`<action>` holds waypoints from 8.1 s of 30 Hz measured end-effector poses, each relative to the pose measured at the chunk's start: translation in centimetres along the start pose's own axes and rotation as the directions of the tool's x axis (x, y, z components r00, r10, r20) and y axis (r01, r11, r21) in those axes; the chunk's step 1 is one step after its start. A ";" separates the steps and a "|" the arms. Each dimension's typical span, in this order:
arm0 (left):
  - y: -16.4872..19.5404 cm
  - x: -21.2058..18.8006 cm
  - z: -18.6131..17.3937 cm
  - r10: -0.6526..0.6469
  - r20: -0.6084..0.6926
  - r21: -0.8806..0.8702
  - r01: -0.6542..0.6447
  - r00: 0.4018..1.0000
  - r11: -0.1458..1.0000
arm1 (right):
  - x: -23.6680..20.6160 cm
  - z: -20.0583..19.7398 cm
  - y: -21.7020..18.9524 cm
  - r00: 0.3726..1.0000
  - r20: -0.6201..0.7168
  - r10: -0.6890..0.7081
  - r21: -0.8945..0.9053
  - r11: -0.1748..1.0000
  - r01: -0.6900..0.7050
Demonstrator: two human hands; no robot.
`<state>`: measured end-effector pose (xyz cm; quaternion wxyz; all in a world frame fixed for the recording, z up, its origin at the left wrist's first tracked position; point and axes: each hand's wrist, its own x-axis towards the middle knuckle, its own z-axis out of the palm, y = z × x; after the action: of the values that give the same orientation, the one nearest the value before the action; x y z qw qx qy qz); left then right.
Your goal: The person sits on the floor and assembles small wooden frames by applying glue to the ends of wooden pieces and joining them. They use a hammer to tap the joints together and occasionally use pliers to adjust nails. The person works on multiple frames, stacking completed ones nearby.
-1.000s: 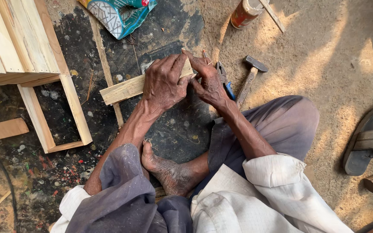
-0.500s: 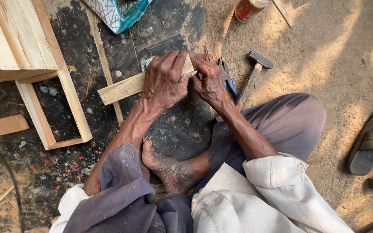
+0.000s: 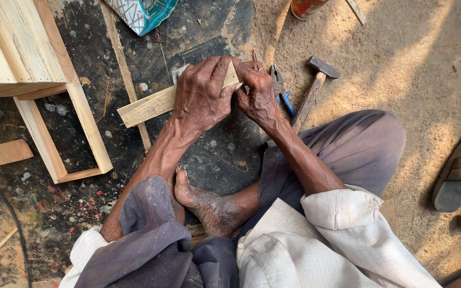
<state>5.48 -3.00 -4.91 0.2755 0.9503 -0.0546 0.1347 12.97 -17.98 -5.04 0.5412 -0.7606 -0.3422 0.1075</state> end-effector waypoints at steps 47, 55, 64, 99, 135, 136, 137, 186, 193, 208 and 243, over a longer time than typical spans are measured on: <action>1.3 0.8 -2.9 -0.049 0.111 -0.033 0.052 0.993 0.998 | -2.7 -1.5 -0.1 0.999 -0.013 0.043 0.106 0.993 -0.041; 0.7 0.5 -2.2 -0.075 0.094 -0.044 0.079 0.993 0.996 | -7.8 -5.8 4.5 0.833 -0.527 0.169 -0.735 0.401 -0.547; 0.1 0.5 -1.5 -0.038 0.060 -0.060 0.041 0.997 0.997 | -9.2 -7.1 5.0 0.854 -0.463 0.238 -0.088 0.946 -0.311; 0.1 0.4 -1.1 -0.025 -0.003 -0.091 0.025 1.000 0.996 | -6.1 -4.2 -1.8 0.925 -0.381 -0.007 -0.161 0.985 -0.058; 0.4 0.5 -0.6 -0.035 -0.015 -0.048 0.035 0.999 0.998 | -6.3 -6.1 -5.6 0.961 -0.217 -0.172 -0.423 0.904 0.067; 0.4 0.5 -0.6 -0.032 -0.018 -0.041 0.032 0.999 0.999 | -6.3 -6.2 -5.7 0.960 -0.210 -0.186 -0.446 0.892 0.076; 0.5 0.5 -0.6 -0.031 -0.023 -0.025 0.031 0.999 0.999 | -6.3 -6.3 -5.7 0.955 -0.219 -0.198 -0.468 0.881 0.075; 0.8 0.5 -0.3 -0.061 -0.039 0.007 0.062 0.997 0.998 | -5.3 -7.7 -7.6 0.985 0.026 -0.172 -0.672 0.727 0.145; 0.6 0.5 -0.3 -0.013 -0.105 0.063 0.019 0.994 0.998 | -5.1 -8.2 -7.5 0.933 -0.036 -0.359 -0.678 0.694 0.241; 0.1 0.6 0.9 -0.042 -0.107 -0.011 0.041 0.993 0.999 | -4.7 -8.6 -7.9 0.911 -0.072 -0.407 -0.618 0.735 0.279; 0.4 0.6 0.6 -0.057 -0.107 -0.007 0.056 0.993 0.998 | -4.6 -7.9 -6.8 0.966 0.041 -0.256 -0.650 0.728 0.220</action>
<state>6.16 -3.73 -5.03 0.2838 0.9422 -0.0131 0.1773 11.04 -25.66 3.19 0.2622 -0.8528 -0.4387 -0.1075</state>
